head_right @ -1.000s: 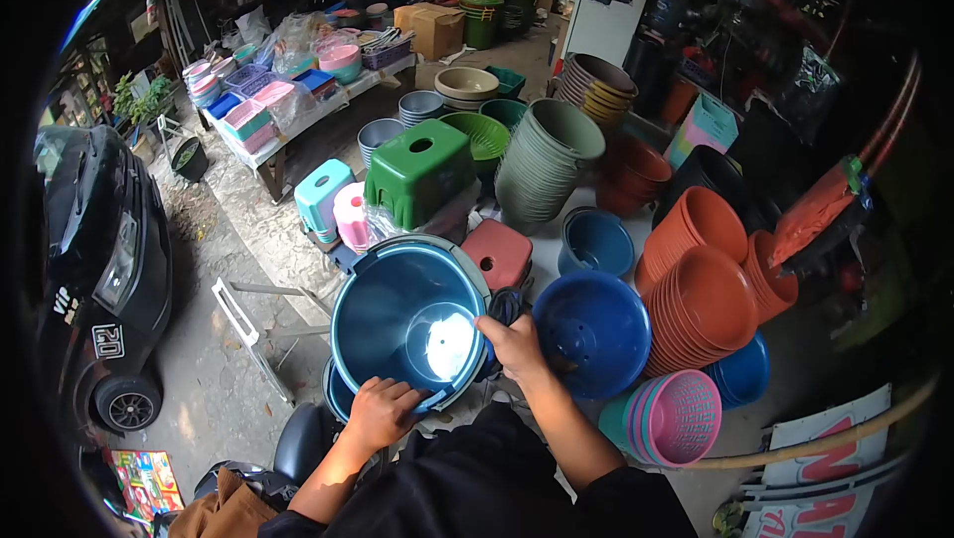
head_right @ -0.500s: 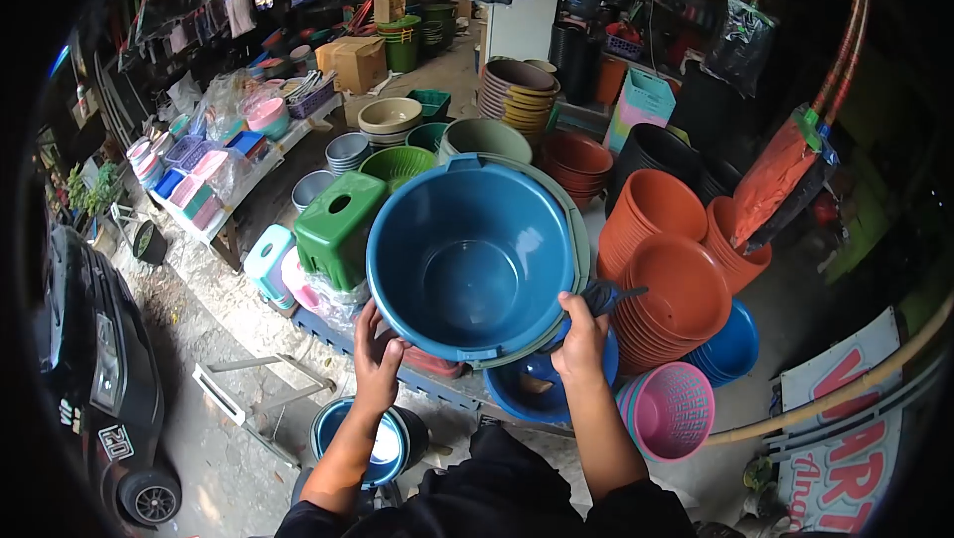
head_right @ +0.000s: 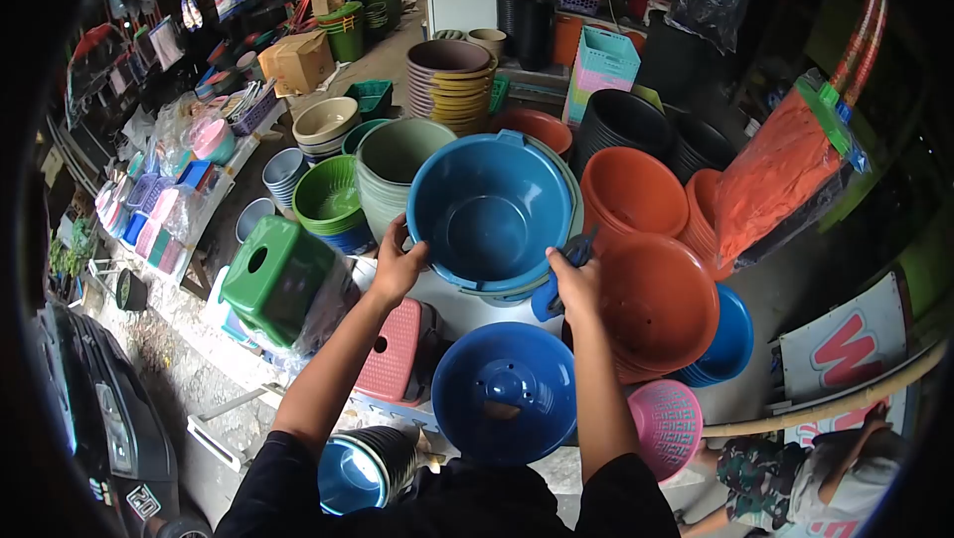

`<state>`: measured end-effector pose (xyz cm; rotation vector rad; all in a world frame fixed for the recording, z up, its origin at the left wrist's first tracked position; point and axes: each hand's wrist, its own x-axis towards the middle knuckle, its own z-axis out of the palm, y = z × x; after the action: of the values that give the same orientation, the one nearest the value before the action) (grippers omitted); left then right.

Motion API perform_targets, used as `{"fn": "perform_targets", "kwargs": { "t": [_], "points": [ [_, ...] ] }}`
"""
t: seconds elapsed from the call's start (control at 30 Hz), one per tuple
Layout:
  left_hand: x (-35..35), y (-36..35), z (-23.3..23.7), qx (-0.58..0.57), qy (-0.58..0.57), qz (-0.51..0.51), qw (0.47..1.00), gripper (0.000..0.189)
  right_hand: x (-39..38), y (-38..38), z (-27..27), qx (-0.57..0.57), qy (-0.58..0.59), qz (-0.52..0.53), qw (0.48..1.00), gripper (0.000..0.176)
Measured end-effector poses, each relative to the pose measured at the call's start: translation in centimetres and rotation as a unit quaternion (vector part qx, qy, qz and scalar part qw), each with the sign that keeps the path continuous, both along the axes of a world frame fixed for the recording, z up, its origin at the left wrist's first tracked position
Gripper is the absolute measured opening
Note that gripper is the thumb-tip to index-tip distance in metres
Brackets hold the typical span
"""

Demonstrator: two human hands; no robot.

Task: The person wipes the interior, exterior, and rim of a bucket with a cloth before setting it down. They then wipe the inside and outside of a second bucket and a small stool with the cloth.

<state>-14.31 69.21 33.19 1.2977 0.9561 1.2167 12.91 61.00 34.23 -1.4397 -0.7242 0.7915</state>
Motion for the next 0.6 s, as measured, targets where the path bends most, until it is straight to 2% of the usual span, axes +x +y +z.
{"fn": "perform_targets", "kwargs": {
  "t": [0.07, 0.17, 0.2, 0.23, 0.3, 0.37, 0.43, 0.5, 0.53, 0.6],
  "points": [
    [0.9, 3.4, -3.8, -0.005, 0.017, -0.019, 1.000, 0.064, -0.4, 1.0, -1.1, -0.001, -0.012, -0.026, 1.000, 0.016],
    [2.2, 5.6, -6.1, -0.026, 0.048, -0.062, 0.997, 0.066, 0.0, 2.5, -4.5, 0.009, -0.015, -0.042, 0.999, 0.020],
    [2.8, 6.2, -6.5, -0.075, 0.017, -0.089, 0.993, 0.063, 0.2, 3.0, -5.9, 0.007, -0.014, -0.042, 0.999, 0.020],
    [3.4, 6.7, -6.9, -0.123, -0.015, -0.115, 0.986, 0.060, 0.5, 3.5, -7.2, -0.008, -0.024, -0.054, 0.998, 0.022],
    [4.0, 8.3, -9.6, -0.151, -0.025, -0.133, 0.979, 0.060, 0.8, 4.2, -9.0, -0.026, -0.036, -0.068, 0.997, 0.024],
    [4.7, 9.8, -12.0, -0.174, -0.036, -0.153, 0.972, 0.061, 1.3, 5.1, -10.2, -0.091, -0.033, -0.059, 0.994, 0.022],
    [5.2, 10.5, -13.7, -0.192, 0.010, -0.141, 0.971, 0.064, 2.3, 6.1, -12.7, -0.117, -0.022, -0.057, 0.991, 0.024],
    [5.5, 11.3, -15.3, -0.211, 0.028, -0.156, 0.965, 0.070, 2.7, 6.8, -13.8, -0.233, -0.138, -0.055, 0.961, 0.034],
    [5.7, 11.6, -16.2, -0.226, 0.023, -0.151, 0.962, 0.070, 2.5, 6.9, -14.5, -0.235, -0.139, -0.076, 0.959, 0.046],
    [6.0, 12.8, -19.3, -0.232, 0.023, -0.154, 0.960, 0.070, 2.7, 7.4, -16.3, -0.264, -0.144, -0.071, 0.951, 0.050]
  ]
}}
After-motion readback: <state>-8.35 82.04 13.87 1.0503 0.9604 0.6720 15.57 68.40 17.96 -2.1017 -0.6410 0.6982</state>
